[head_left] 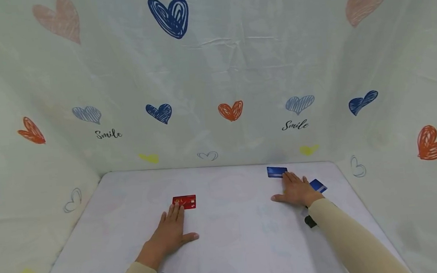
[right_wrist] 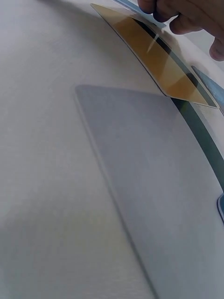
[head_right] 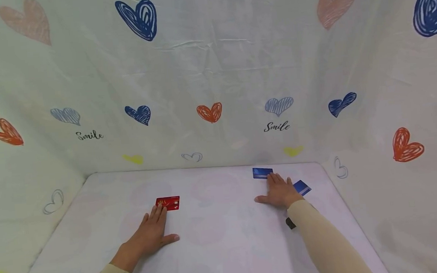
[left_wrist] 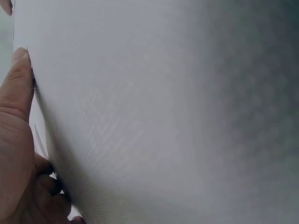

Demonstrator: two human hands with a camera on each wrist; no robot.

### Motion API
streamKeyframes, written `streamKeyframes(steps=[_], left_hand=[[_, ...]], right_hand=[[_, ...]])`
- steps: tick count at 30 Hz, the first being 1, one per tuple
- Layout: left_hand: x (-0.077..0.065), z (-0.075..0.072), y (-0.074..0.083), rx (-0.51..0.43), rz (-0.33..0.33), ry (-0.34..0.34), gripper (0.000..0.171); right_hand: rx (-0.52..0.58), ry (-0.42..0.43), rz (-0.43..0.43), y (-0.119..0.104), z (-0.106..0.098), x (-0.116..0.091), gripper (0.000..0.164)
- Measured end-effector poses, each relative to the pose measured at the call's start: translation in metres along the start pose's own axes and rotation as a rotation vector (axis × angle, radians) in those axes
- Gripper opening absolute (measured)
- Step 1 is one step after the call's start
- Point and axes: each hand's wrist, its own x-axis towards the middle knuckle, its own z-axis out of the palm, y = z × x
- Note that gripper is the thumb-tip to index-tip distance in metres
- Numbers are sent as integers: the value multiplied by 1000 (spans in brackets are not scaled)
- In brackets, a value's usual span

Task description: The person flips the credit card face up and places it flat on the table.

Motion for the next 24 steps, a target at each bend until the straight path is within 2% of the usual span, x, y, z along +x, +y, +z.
streamKeyframes(steps=[10,18,24], left_hand=[[0,0,1,4,-11,-6,111],[-3,-3,1,-14,12,8,110],[-3,-1,0,-26,20,2,112]], right_hand=[[-3,-14,-26,-3,-2,-6,114],[-14,-10,-47,-16,2,-12,101],[-38,19,-107,-33,13,-16,95]])
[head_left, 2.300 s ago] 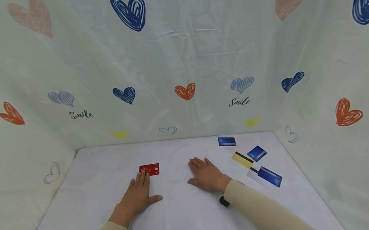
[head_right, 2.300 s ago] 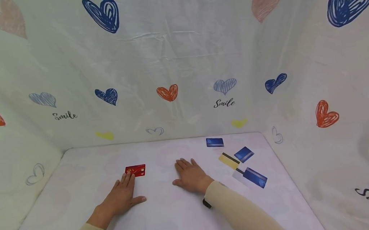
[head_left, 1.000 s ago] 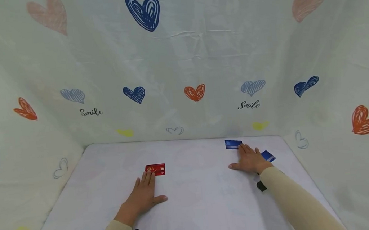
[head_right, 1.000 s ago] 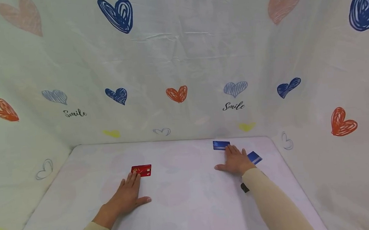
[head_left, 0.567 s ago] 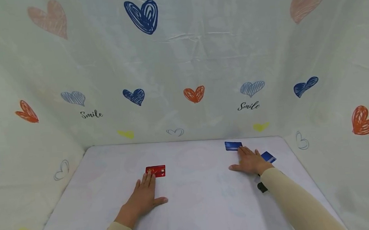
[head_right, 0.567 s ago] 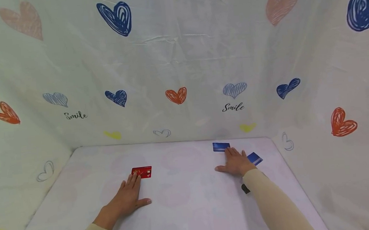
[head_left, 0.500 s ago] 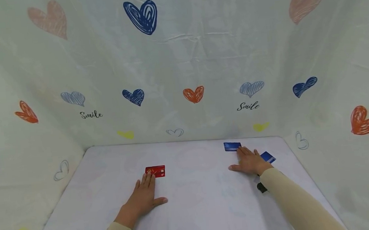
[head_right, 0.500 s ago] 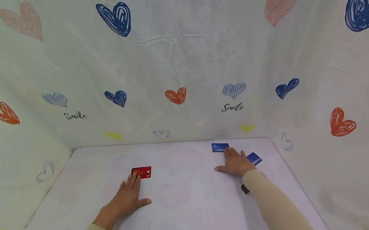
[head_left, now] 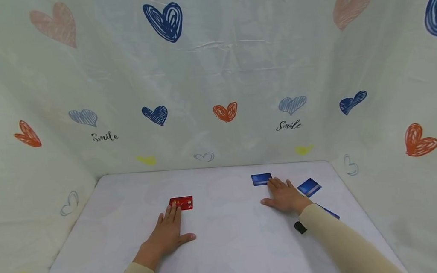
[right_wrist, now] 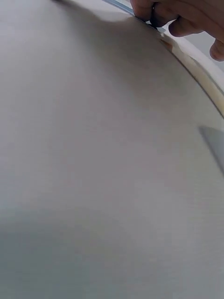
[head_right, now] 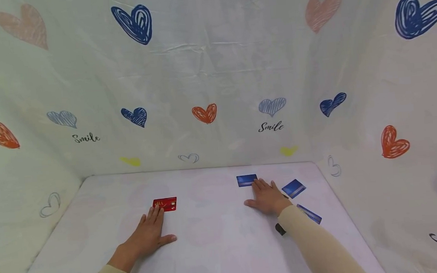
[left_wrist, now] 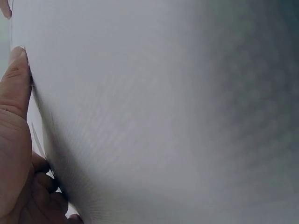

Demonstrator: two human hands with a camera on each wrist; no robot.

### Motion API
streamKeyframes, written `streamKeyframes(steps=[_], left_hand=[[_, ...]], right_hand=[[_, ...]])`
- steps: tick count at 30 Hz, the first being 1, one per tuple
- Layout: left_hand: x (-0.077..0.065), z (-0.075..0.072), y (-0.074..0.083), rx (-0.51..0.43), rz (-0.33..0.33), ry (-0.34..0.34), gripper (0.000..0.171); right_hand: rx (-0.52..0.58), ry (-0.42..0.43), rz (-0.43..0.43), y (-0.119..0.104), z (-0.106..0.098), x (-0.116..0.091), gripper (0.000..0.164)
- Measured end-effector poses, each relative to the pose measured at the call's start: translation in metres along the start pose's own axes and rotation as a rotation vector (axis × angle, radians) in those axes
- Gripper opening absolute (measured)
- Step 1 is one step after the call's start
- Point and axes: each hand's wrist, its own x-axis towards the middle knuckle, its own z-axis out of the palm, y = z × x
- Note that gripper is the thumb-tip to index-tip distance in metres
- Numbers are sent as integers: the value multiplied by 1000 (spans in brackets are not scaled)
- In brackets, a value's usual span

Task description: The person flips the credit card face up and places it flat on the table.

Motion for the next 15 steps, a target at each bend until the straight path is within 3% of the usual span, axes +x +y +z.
streamKeyframes(steps=[10,15], left_hand=[[3,6,-2,22,-10,13,112],[0,7,14,37,29,13,104]], right_hand=[[-85,27,-72,-44,10,-19,85],[-96,66,-95,-64,17,-32,81]])
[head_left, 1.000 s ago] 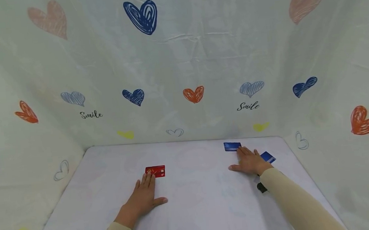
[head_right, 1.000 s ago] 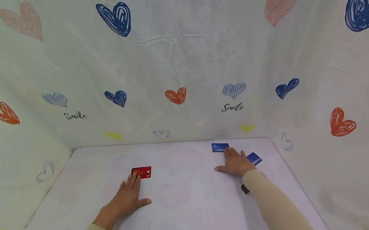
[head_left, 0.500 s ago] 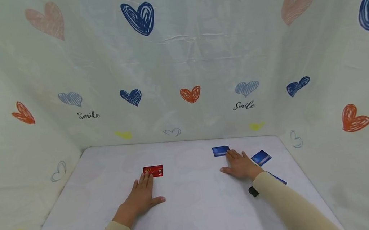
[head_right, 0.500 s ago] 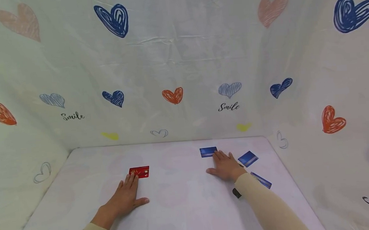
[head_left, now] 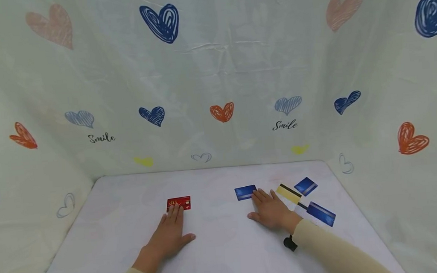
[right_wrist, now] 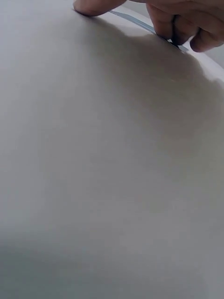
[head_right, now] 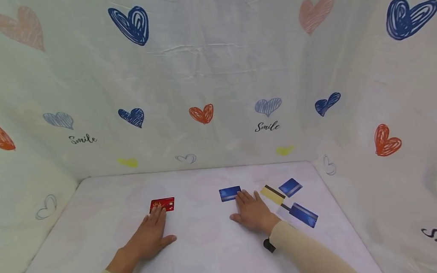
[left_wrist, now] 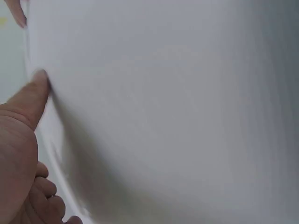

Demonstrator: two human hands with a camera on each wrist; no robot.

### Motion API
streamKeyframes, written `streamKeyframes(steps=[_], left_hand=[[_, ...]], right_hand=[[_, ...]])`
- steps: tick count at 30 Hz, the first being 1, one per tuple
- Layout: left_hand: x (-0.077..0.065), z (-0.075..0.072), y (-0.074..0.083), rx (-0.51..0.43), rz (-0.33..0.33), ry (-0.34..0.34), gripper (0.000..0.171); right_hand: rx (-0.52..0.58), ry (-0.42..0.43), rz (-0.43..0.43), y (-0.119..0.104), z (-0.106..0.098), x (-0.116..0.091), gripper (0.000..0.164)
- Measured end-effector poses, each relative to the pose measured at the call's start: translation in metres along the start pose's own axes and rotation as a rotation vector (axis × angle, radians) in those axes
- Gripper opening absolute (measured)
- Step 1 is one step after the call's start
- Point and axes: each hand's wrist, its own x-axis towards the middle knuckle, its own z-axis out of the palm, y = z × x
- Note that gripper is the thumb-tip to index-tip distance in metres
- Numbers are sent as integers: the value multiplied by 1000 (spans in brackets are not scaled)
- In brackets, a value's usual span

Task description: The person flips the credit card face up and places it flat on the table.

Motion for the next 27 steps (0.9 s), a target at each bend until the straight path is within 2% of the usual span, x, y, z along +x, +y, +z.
streamKeyframes(steps=[9,13,19,23,27], left_hand=[[-2,17,74,49,166,-73,92],[-4,24,93,90,235,-101,91],[-8,31,92,141,201,-133,94],[-12,31,88,160,175,-135,97],[-17,28,84,138,160,-148,97]], right_hand=[[-14,33,-67,-52,6,-24,80],[-33,10,-102,-75,7,-32,79],[-34,-11,-148,-91,9,-43,74],[-31,-33,-198,-93,9,-49,70],[-17,-55,-268,-90,8,-50,69]])
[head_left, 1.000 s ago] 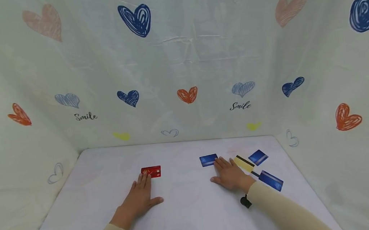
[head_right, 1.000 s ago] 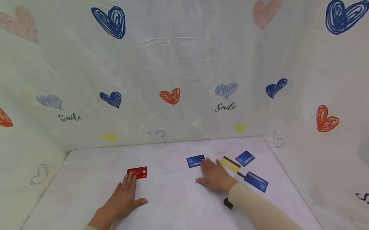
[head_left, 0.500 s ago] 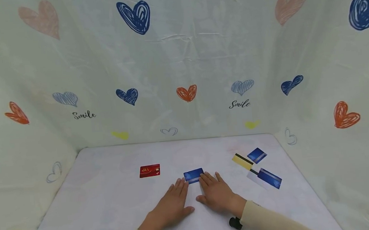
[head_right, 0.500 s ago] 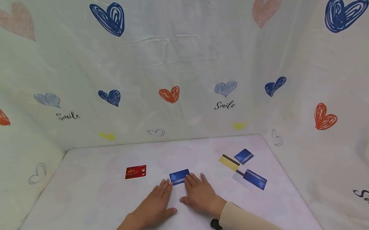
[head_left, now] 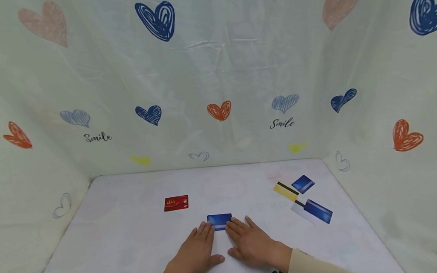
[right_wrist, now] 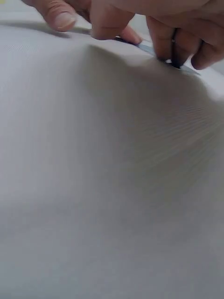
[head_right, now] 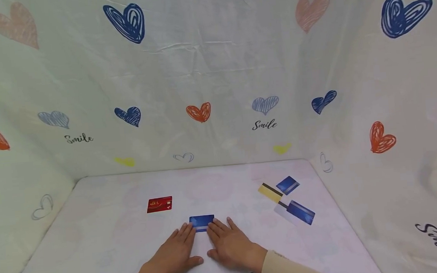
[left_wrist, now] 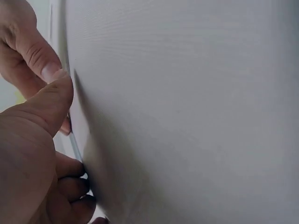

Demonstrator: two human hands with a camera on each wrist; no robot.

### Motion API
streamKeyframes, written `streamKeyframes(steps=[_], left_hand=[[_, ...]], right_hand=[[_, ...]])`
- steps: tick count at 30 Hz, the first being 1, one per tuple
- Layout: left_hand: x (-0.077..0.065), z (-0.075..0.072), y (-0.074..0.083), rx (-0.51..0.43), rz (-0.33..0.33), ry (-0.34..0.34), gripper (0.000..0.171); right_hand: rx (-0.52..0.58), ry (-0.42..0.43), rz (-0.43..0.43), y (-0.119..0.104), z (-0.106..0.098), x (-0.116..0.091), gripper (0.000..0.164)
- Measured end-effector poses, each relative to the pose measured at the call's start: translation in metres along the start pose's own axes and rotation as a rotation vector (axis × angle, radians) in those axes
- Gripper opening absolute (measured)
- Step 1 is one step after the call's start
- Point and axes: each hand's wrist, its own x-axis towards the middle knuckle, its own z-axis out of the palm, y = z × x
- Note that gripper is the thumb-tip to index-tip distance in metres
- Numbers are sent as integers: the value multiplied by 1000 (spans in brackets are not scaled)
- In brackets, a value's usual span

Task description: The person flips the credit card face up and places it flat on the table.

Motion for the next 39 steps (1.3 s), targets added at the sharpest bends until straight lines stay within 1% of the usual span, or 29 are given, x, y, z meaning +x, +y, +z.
streamKeyframes(steps=[2,4,7,9,11,14,17,22,27,32,39], left_hand=[[-4,-2,-2,-7,2,2,96],[-6,-4,-3,-4,2,23,91],[-6,-6,-6,26,-8,110,78],[-3,-7,-9,48,-31,189,70],[2,-8,-12,66,-52,268,67],[9,-8,-18,87,-68,349,70],[16,-8,-23,101,-57,385,74],[22,-9,-27,108,-42,359,76],[25,-11,-27,87,-49,325,75],[26,-12,-27,83,-55,316,73],[25,-12,-26,82,-59,317,74]], right_hand=[[3,12,-31,3,-1,2,66],[13,48,-42,8,-3,5,63],[36,145,-23,16,-7,11,59],[37,207,1,21,-8,16,58],[24,250,17,26,-7,20,59],[-7,273,21,31,-6,26,61],[-23,267,19,32,-5,32,63],[-18,232,21,32,-4,38,62],[-15,203,26,33,-5,41,60],[-8,183,31,36,-4,45,58],[25,195,29,40,-2,49,56]])
